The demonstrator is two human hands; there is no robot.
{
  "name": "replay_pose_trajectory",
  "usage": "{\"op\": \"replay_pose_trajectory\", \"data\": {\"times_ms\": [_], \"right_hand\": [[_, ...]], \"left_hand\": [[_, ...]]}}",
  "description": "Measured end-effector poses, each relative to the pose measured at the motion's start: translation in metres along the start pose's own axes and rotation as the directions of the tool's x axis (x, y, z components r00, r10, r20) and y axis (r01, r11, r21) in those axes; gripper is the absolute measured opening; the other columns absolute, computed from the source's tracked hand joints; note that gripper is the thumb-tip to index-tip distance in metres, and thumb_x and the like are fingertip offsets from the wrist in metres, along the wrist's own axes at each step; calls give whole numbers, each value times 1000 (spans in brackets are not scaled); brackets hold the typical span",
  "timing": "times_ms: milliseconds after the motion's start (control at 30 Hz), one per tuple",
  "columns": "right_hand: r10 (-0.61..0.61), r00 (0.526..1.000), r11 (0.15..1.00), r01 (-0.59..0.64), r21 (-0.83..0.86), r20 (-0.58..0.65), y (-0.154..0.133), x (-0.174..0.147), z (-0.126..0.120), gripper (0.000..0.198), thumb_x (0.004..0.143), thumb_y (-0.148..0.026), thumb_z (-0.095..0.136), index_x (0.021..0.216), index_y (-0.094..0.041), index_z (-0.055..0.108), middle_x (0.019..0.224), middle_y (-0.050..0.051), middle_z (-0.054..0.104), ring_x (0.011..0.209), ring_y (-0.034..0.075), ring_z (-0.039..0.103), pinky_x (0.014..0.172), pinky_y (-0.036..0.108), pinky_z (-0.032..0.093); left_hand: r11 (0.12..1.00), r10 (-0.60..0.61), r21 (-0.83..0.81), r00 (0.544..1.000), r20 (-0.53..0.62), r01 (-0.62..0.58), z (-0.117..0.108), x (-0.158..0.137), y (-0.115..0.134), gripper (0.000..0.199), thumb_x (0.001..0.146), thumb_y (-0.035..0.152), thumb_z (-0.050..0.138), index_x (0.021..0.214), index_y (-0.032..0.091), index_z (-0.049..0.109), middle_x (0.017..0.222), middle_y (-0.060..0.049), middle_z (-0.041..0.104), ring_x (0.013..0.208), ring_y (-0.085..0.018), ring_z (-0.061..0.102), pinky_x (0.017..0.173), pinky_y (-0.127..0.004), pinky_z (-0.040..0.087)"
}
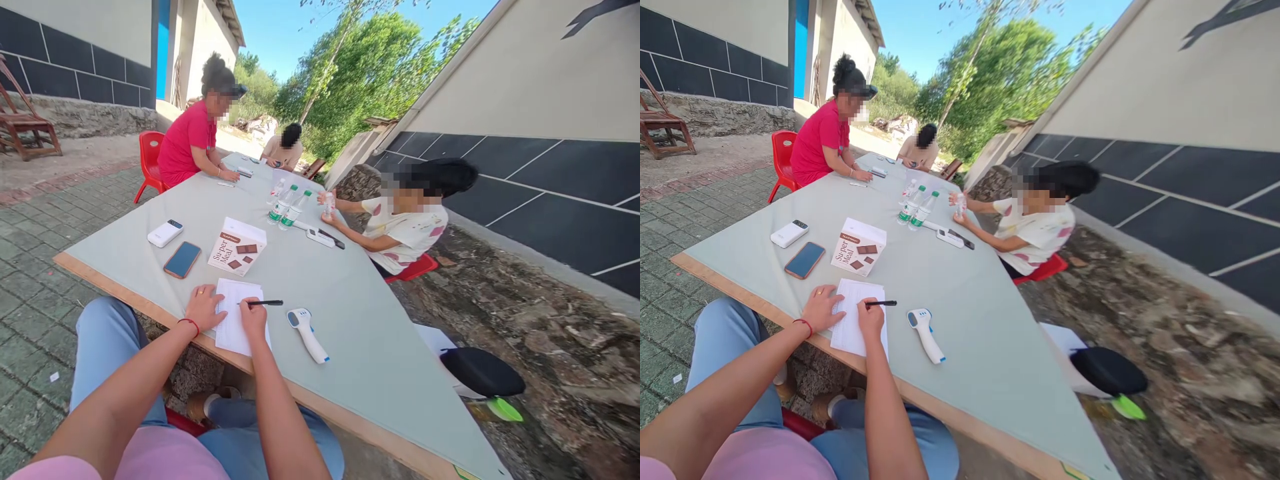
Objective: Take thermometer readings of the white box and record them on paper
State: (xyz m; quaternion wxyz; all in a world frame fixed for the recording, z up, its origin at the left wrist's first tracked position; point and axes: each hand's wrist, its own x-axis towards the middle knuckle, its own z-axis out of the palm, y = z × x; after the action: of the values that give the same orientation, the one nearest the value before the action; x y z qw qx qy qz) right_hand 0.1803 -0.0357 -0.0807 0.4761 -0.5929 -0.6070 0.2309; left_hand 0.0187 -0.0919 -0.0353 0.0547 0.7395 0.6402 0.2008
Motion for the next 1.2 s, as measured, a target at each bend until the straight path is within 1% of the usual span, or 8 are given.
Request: {"op": "replay_pose_trajectory", "data": {"times_ms": [300, 533, 833, 1000, 1200], "right_hand": [[-15, 1000, 1000, 15, 5, -8, -1, -1, 0, 22, 69, -38, 46, 61, -21, 58, 47, 0, 58, 54, 20, 55, 55, 28, 40], [9, 1000, 1000, -9, 11, -1, -2, -1, -1, 23, 69, -38, 45, 65, -20, 60, 54, 2, 62, 56, 20, 56, 57, 29, 41], [62, 998, 998, -62, -20, -17, 1, 0, -1, 28, 71, -39, 45, 66, -18, 63, 51, 1, 59, 54, 19, 54, 53, 27, 38], [68, 998, 997, -69, -38, -8, -1, 0, -2, 27, 70, -38, 44, 66, -19, 63, 52, 1, 61, 54, 19, 53, 54, 27, 39], [66, 998, 996, -65, -56, 4, -6, -1, -4, 25, 70, -38, 44, 66, -20, 61, 54, 2, 62, 57, 20, 56, 56, 27, 40]], "left_hand": [[1000, 1, 23, 1000, 0, -1, 1, 0, 0, 38, 80, 43, 66, 113, 24, 67, 133, -11, 52, 125, -31, 44, 108, -47, 30], [999, 5, 49, 1000, 7, -5, -1, 0, 0, 41, 81, 45, 65, 117, 23, 66, 133, -12, 51, 125, -30, 45, 109, -46, 30], [1000, -13, 0, 1000, 11, 13, -4, 0, 1, 40, 80, 42, 67, 115, 23, 67, 133, -12, 52, 125, -31, 45, 110, -46, 29], [1000, -16, -21, 1000, 10, 16, -4, 1, 2, 39, 80, 41, 67, 114, 23, 68, 133, -12, 53, 125, -32, 45, 109, -48, 30], [1000, -11, -3, 1000, 13, 11, -4, 0, 2, 41, 80, 42, 67, 116, 21, 67, 133, -14, 52, 125, -33, 45, 108, -47, 30]]}}
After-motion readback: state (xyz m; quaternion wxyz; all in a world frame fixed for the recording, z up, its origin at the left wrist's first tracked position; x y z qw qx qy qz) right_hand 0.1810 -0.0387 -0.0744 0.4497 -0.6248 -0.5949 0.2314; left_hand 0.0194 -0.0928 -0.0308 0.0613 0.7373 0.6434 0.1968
